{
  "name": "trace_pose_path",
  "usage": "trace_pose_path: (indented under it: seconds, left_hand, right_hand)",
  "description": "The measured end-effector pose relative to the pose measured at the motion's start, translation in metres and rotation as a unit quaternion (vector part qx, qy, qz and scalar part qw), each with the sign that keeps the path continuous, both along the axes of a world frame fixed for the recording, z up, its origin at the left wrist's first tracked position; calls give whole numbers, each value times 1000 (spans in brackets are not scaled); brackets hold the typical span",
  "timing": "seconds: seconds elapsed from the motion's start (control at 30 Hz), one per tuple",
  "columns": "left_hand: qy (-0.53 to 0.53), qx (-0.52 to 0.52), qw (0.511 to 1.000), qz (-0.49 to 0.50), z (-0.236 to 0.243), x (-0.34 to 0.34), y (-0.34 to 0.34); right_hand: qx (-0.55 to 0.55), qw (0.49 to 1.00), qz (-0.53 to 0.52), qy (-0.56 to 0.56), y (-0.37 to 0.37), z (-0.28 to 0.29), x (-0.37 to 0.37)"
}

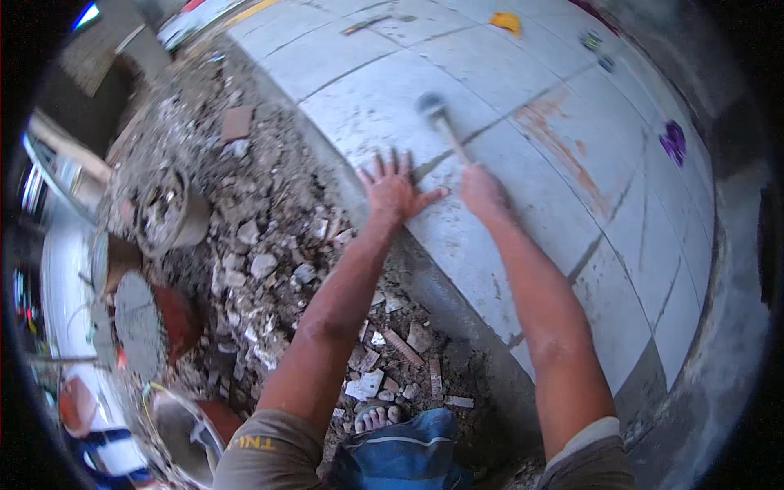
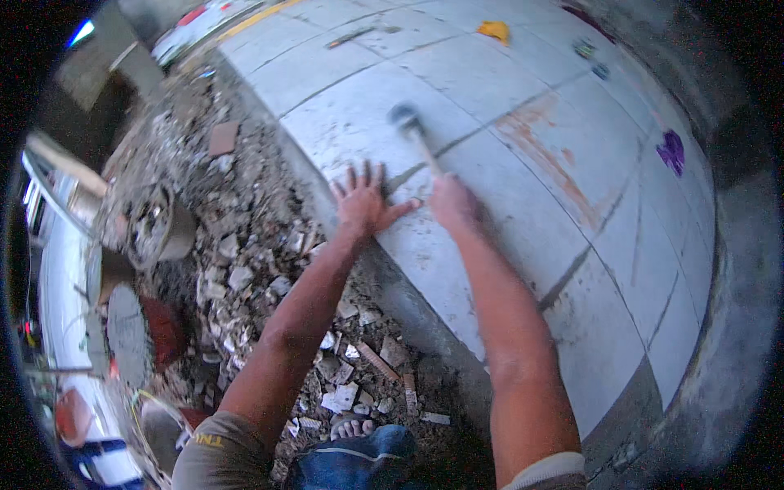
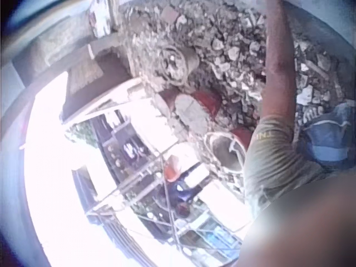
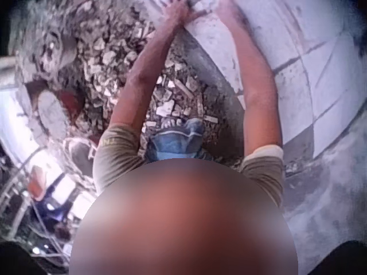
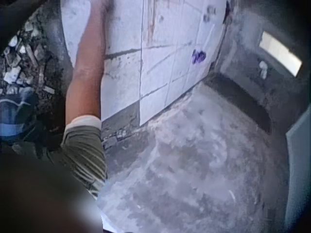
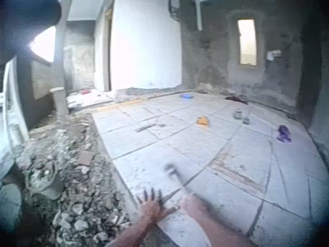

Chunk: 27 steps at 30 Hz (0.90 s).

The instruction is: Install floor tiles using a rubber mallet and mortar.

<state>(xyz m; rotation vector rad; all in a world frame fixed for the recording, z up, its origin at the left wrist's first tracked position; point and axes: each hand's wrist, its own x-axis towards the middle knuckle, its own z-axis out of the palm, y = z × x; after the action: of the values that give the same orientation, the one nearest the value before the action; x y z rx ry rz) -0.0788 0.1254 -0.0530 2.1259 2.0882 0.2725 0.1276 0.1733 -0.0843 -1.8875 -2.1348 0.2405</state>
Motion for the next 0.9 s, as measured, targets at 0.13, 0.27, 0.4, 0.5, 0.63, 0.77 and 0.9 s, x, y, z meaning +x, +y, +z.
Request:
trace_pose_path:
  seconds: [0.13,0.27,0.4,0.5,0.63,0.77,0.9]
  left_hand:
    - [19,-5,999,30,-13,-33,-5]
    - [3,16,999,37,-14,-42,-9]
    - [-6,25,999,37,-13,-39,-5]
    - [2,12,1000,25,-6,-28,-4]
    - [-4,26,999,20,-16,-34,-2]
    - [-7,8,1000,21,-12,-35,-7]
    - [-9,15,1000,14,-15,-29,-6]
  right_hand:
    - [62,986,-49,145,-21,66,-65]
    - [159,962,-26,220,-24,75,-86]
    - [48,989,-59,127,-8,49,-83]
    - [33,993,-84,81,13,32,-74]
    - [-25,996,-62,51,21,28,-73]
    - [6,987,-87,135,-20,57,-56]
    - [66,976,-73,194,-102,74,-7]
